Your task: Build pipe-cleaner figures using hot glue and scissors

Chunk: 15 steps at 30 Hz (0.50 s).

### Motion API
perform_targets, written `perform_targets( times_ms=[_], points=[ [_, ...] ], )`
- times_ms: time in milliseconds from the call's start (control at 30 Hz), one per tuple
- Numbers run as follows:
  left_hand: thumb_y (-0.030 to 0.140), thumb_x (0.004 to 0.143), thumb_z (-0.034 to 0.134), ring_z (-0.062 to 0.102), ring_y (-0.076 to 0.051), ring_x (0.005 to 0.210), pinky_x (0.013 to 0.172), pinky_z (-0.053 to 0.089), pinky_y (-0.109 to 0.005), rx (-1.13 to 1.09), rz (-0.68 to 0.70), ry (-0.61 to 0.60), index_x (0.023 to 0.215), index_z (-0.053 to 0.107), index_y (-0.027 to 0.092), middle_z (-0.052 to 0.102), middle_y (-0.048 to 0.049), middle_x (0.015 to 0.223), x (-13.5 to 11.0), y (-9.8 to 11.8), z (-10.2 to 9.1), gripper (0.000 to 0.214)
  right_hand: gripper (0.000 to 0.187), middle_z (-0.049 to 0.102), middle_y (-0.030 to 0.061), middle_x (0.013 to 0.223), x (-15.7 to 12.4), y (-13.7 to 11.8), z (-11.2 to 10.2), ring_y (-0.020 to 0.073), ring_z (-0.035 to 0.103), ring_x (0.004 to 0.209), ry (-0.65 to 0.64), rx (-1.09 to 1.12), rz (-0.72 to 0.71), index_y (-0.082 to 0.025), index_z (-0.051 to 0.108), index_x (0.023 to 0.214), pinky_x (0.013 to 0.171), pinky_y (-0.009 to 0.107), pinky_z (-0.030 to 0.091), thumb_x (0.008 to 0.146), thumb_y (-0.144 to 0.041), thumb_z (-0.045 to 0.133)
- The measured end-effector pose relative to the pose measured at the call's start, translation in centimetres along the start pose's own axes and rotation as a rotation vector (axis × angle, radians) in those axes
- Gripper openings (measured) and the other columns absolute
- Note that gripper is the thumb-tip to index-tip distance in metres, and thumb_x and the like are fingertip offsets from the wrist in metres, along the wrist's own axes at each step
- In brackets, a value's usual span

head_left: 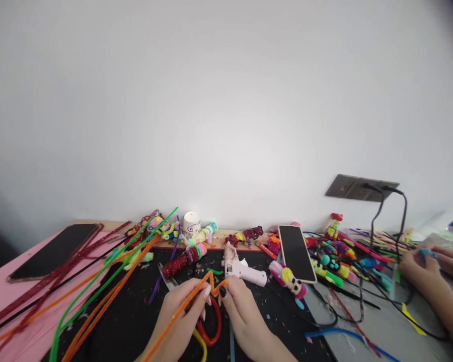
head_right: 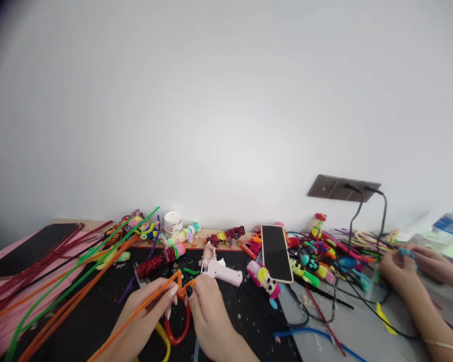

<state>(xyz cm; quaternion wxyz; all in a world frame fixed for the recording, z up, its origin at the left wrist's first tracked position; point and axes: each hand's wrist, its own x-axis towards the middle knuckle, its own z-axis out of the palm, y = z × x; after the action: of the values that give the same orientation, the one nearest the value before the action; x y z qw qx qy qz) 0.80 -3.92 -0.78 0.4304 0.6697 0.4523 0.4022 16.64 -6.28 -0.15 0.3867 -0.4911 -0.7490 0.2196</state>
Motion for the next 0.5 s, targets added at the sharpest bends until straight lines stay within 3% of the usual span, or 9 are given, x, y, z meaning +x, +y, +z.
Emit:
perform_targets(
  times_ms=[267,500],
  points=[
    [0.038,0.087,0.041,0.048,-0.012,0.051,0.051,0.037,-0.021,0.077,0.112,-0.095,0.062,0.049,0.018,0.046,0.0034,0.055,0.6,-0.1,-0.6,0.032,0.022,0.058,0.0047,0.093,0.0,0.2,-0.5,0.0174,0.052,0.087,-0.035,0.064,0.016,-0.020,0.054,0.099,0.080,0.030,0.043,0.094,-0.020,0.032],
    [0.040,0.088,0.039,0.042,-0.010,0.048,0.046,0.037,-0.020,0.006,0.066,-0.145,0.070,0.055,0.018,0.041,0.0045,0.058,0.7,0.0,-0.6,0.033,0.025,0.057,0.0046,0.093,0.3,-0.2,-1.1,0.0177,0.052,0.086,-0.117,0.089,0.020,-0.022,0.055,0.101,0.080,0.030,0.042,0.095,-0.024,0.030]
  ],
)
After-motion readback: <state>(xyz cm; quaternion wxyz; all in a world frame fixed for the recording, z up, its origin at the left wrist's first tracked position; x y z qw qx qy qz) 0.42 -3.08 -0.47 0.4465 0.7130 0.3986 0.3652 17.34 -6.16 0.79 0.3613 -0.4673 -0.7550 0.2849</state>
